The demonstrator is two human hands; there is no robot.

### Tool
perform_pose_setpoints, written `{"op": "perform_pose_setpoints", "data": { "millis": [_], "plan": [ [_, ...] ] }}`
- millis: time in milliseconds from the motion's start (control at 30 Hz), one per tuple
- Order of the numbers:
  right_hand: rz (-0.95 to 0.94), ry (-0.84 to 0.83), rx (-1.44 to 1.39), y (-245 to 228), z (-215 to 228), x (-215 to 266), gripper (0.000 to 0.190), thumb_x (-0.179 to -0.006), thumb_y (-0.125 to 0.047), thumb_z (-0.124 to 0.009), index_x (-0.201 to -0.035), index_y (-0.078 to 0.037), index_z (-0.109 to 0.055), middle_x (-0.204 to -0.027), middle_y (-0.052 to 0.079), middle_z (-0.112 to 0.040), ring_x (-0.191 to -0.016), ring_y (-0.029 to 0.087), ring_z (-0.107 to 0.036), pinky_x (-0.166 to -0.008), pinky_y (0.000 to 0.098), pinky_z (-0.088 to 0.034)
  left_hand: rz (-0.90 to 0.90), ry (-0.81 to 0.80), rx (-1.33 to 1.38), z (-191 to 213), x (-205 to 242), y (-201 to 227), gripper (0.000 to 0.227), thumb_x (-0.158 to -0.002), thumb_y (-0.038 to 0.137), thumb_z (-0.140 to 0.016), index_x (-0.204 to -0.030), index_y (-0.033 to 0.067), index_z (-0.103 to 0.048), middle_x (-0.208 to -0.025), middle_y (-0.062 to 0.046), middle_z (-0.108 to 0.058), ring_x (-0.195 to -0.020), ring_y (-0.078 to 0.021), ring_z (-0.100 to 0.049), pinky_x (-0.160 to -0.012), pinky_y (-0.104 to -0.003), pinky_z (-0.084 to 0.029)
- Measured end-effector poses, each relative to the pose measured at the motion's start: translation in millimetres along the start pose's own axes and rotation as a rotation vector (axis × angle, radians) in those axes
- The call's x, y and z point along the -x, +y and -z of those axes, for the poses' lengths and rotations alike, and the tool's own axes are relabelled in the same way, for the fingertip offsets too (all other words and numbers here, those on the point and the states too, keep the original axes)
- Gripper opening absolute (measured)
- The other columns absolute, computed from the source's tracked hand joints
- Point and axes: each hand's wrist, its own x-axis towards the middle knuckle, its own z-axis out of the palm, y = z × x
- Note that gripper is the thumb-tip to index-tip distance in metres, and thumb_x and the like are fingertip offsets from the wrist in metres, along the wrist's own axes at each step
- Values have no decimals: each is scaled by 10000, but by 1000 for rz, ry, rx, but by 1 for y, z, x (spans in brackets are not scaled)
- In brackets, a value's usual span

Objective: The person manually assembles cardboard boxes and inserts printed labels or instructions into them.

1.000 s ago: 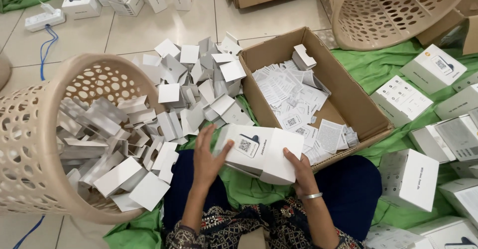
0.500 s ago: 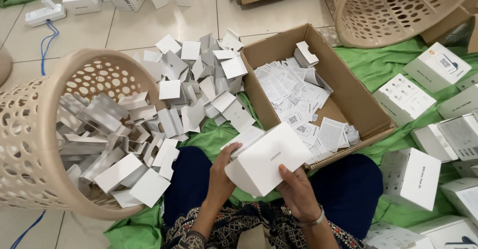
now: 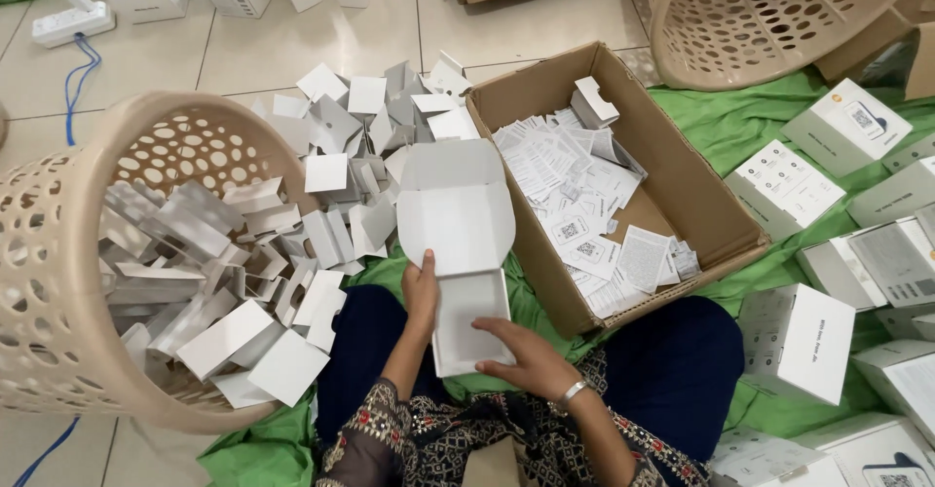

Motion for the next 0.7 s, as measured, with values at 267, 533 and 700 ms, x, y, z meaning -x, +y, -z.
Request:
{"op": "perform_pose_setpoints", "data": {
  "millis": [267,533,700],
  "plan": [
    [139,231,-177,23,50,-13,364,-928,-303,-694,-1264,-161,-692,-1279,44,-721,-1166,187,-692,-990,367,-531,-477,297,-326,-6,-1,44,699,-919,172,-696,-1467,-95,-353,-1378,-299,-487,-1252,-454,-508,-1036,-494,-411],
    [-55,612,-187,160,196,-117,366,-885,-218,-739,-1197,-30,-698,-1037,119,-790,-938,196,-751,-834,321,-597,-767,-30,-140,-105,46,136,450,-1033,71,-525,-1471,32,-430,-1533,-200,-429,-1403,-353,-492,-1134,-444,-462],
    [-523,320,491,306,177,-178,839,-764,-614,-832,-1252,44,-646,-1188,229,-702,-1087,356,-698,-907,442,-563,-432,-560,107,-224,17,104,456,-1003,204,-562,-1415,35,-465,-1436,-176,-541,-1237,-289,-628,-948,-390,-542]
  ]
}}
